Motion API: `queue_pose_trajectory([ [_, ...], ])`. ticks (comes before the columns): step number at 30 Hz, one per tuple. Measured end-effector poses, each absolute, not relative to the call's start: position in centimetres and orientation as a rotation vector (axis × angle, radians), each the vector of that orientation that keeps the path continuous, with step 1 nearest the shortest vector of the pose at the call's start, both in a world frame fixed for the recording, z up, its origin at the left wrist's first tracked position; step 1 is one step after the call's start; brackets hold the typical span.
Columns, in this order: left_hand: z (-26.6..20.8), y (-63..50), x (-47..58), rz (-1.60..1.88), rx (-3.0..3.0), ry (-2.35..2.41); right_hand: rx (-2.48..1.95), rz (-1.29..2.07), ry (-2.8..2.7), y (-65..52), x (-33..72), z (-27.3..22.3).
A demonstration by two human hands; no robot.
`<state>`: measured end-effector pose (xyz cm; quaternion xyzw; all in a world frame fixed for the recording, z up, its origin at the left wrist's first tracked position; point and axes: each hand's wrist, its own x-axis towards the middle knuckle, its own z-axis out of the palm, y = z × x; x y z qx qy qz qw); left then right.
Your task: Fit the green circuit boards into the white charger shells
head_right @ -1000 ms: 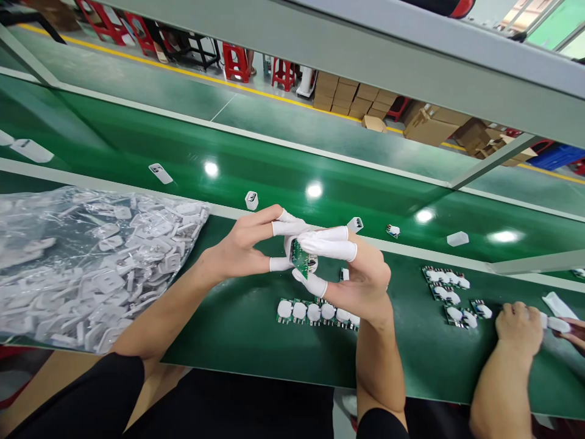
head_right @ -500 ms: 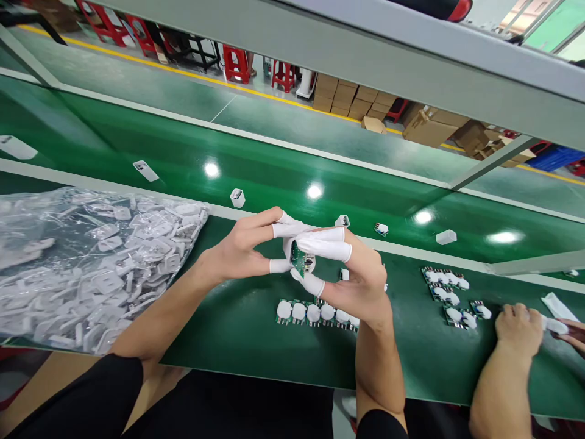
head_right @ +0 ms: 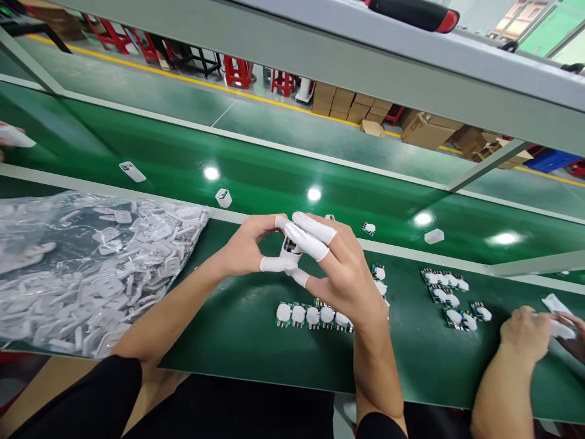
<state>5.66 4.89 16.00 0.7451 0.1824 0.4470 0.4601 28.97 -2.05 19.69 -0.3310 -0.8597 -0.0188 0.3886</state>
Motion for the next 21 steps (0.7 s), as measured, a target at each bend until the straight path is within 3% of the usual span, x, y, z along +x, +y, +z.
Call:
queue_pose_trajectory([
  [9,15.2,4.7,6.2,0.976,1.602,0.449,-0.826,-0.282,-2.132,-1.6,28.5,19.3],
  [21,14.7,4.9,6.5,0.992,1.587,0.450,-0.823,-0.305,-2.135,-1.5,28.5,19.4],
])
